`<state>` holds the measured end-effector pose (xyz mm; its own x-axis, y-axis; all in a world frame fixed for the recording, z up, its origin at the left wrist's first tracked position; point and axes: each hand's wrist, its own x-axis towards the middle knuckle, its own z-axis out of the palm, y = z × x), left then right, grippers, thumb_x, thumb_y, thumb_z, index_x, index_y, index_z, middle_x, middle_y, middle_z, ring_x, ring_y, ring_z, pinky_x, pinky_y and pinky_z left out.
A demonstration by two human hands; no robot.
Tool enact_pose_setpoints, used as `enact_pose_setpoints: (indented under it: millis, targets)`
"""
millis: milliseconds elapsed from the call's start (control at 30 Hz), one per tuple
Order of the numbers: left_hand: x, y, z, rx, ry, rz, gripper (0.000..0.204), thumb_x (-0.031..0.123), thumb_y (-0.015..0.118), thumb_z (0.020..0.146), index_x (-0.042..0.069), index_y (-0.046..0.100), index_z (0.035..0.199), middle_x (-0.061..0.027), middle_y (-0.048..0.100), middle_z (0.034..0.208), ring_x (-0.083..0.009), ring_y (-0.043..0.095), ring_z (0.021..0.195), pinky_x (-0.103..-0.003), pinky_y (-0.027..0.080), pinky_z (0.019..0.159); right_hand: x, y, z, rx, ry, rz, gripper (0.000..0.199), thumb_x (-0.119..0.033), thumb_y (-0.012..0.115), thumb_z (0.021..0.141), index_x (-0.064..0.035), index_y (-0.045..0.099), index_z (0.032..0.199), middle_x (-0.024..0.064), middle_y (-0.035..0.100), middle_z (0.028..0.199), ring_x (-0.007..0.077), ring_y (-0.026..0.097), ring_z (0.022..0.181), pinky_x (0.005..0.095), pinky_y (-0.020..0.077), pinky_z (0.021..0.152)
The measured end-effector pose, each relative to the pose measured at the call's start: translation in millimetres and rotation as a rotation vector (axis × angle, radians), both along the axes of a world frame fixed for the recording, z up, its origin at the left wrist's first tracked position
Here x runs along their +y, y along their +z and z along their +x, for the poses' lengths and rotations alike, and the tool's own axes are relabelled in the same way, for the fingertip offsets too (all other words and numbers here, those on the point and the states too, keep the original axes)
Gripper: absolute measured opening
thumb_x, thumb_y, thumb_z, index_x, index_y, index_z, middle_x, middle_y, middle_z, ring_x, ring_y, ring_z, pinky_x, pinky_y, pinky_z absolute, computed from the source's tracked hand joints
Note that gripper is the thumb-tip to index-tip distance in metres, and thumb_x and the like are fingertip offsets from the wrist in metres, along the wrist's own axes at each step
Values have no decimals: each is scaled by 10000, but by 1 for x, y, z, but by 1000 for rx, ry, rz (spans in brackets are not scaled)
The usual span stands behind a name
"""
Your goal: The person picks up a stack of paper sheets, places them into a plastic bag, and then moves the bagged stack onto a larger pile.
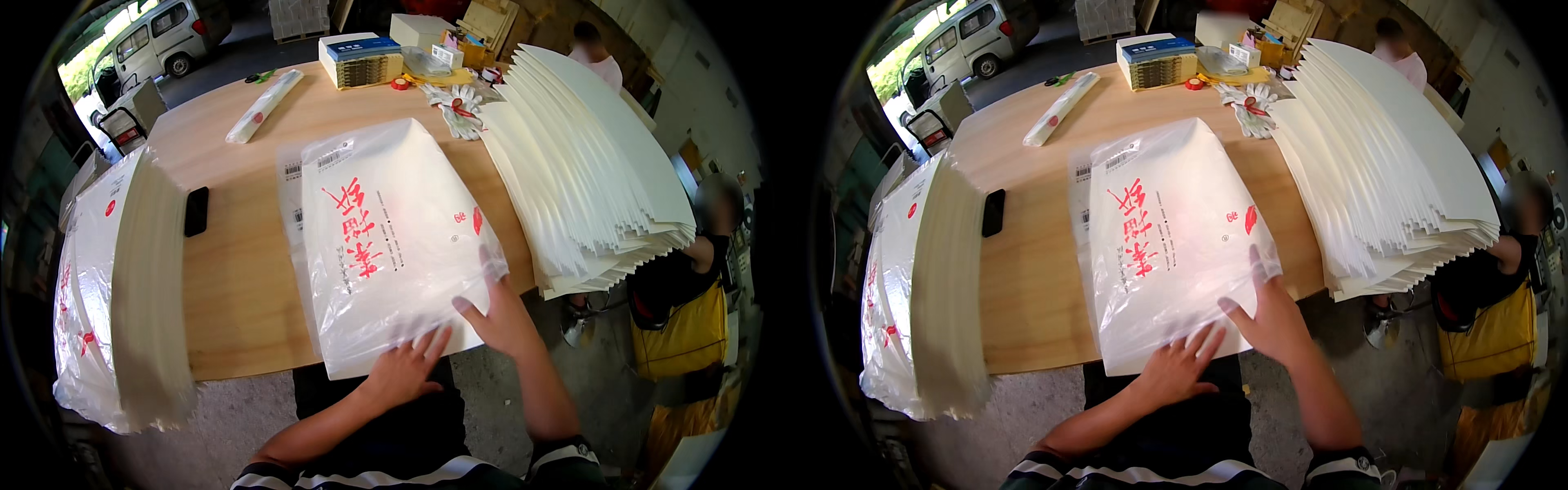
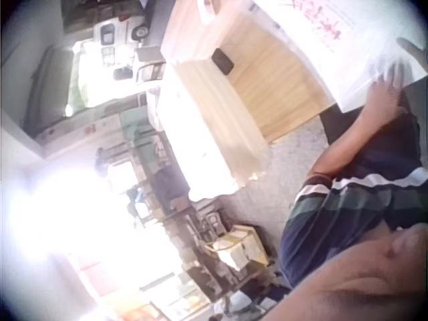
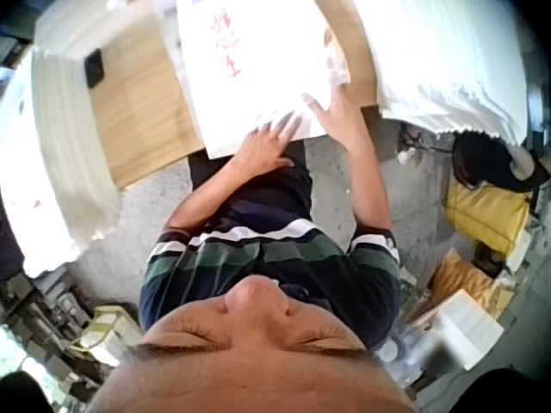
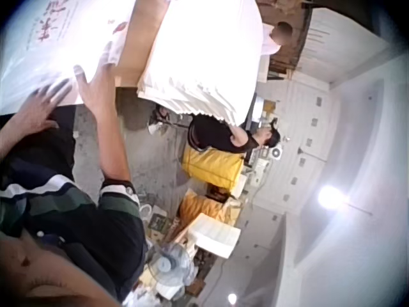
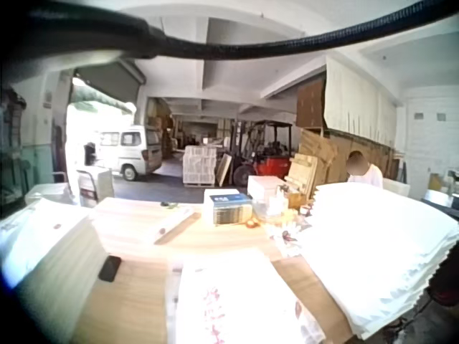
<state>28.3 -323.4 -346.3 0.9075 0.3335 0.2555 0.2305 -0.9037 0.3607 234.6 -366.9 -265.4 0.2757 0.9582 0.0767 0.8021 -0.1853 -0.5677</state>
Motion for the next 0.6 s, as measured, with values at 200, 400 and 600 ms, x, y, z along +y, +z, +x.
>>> enact_pose_setpoints:
  millis: [200,400,600]
  targets:
    - [-2,-47,6,221,111,-29,757,519,698,789,114,489,1393,-163,446,1442,-389,367,1367,-519,290,1132,-48,12,-8,-31,-115,-72,871,-368,684,882,-62,214,1549,307,194,1566,480,349,1379,448,391,1078]
    - [4,-65,3,30,46,-97,660,500,701,798,128,555,1324,-134,534,1356,-344,499,1261,-489,377,1075,-93,19,-9,-38,-105,-29,824,-312,684,888,-11,254,1523,305,312,1514,485,399,1340,472,379,1083]
    - [0,-80,-5,-158,21,-130,746,434,723,813,111,449,1426,-157,491,1406,-353,447,1318,-516,373,1077,-139,-39,-39,-398,-249,247,581,-213,694,863,22,499,1357,269,526,1327,423,518,1229,530,415,1017]
